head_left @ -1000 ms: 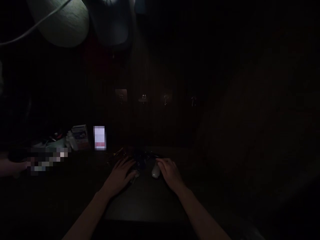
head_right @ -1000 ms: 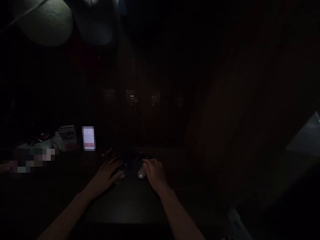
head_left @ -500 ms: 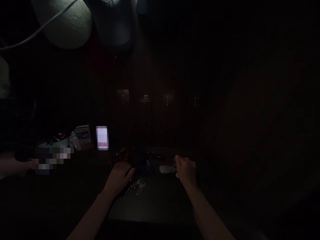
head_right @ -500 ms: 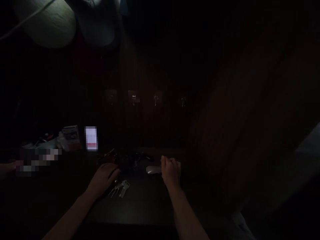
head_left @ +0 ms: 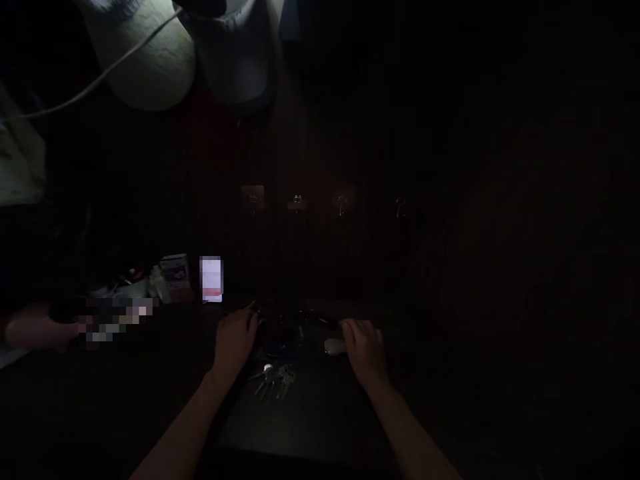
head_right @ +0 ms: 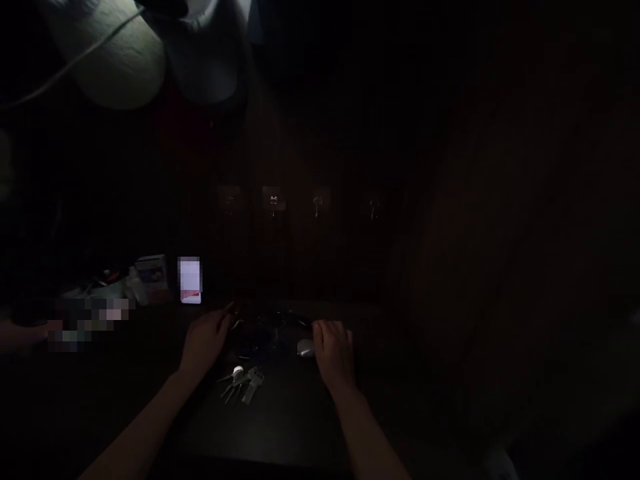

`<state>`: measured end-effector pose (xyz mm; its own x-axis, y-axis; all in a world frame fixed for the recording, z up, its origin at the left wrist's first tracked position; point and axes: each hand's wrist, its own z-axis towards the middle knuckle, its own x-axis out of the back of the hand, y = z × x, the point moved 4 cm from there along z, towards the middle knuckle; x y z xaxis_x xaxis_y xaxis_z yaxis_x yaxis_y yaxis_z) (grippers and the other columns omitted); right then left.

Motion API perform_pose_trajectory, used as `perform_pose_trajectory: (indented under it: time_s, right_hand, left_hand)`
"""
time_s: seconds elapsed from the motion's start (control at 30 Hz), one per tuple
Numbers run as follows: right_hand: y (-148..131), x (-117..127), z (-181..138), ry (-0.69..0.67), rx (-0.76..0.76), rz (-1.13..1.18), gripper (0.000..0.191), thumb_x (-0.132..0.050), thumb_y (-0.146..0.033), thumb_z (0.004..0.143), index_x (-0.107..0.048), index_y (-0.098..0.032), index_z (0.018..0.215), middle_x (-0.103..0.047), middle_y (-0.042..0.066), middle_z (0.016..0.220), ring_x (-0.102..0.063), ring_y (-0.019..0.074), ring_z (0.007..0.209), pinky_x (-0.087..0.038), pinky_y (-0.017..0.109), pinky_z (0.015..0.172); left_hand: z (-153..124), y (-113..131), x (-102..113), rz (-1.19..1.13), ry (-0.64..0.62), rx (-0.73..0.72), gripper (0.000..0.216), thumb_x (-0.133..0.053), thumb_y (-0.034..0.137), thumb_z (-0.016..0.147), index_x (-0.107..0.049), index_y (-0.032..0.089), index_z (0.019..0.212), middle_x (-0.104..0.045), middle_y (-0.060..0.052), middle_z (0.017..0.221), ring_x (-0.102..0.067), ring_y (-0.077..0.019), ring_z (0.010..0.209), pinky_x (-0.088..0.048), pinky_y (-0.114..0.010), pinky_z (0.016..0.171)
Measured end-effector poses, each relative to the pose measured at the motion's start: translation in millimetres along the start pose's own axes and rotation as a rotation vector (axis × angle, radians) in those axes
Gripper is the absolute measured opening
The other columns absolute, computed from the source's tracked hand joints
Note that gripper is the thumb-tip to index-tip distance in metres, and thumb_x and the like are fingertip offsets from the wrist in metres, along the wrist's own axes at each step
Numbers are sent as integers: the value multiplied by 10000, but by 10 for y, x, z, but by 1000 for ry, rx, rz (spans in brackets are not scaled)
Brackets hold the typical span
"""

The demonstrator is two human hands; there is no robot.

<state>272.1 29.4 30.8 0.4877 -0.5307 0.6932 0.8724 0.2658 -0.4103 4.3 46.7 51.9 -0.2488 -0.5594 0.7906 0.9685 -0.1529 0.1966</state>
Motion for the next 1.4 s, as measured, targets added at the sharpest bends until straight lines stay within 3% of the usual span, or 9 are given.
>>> perform_pose_trajectory:
  time_s: [0.23,0.53,0.8,1.03,1.13,1.3,1.4]
  right_hand:
    - [2,-60,14,-35,19,14,342,-287,-326,929,-613,-240,871,-661,38,908,-516,197,911,-310,338,805]
    - [31,-85,27,-32,-26,-3,332,-284,-311,931,-605,-239,890,-658,36,932,-521,199,931,-310,350,823]
    - [14,-158,21,-165,-41,10,359,-349,-340,907,-521,-251,1210,-592,52,1195,-465,192,1148,-313,367,936]
    - [45,-141,27,-230,-142,-133,390,-284,-340,926,-588,-250,1153,-625,44,1166,-459,224,1161,-298,412,951]
    - [54,-126,23,-207,-120,-171,386,-279,-324,927,-636,-275,1065,-651,27,1121,-466,237,1141,-295,434,936]
    - [-48,-170,17,-211,39,-101,385,-305,-359,924,-514,-291,1240,-548,9,1283,-384,214,1238,-263,413,984]
    - [-95,-200,13,-242,66,-104,369,-300,-342,928,-589,-296,1154,-569,-1,1260,-382,224,1247,-234,439,1001]
  left_hand:
    - [278,243,-267,-121,-209,-161,386,-406,70,773,-631,220,1049,-671,-58,1078,-588,-219,1017,-374,-386,937]
    - [225,732,-506,-159,-310,-320,441,-391,57,781,-606,253,1113,-628,-72,1161,-521,-260,1104,-269,-515,1000]
    - [30,981,-479,-369,-464,-429,471,-381,63,789,-548,309,1155,-601,0,1216,-501,-178,1145,-178,-479,1065]
    - [16,773,-419,-257,-368,-308,333,-455,126,789,-603,242,1064,-646,-45,1119,-534,-210,1093,-198,-467,1059]
    - [-13,647,-445,-212,-295,-248,288,-468,164,801,-603,235,1046,-654,-53,1088,-547,-226,1071,-224,-476,1043]
    - [-57,551,-466,-224,-181,-200,257,-427,213,841,-577,238,1048,-681,-33,989,-598,-200,967,-247,-463,1036]
    - [-50,508,-420,-264,-110,-164,307,-400,173,835,-529,208,1111,-680,-43,998,-607,-188,956,-265,-435,1036]
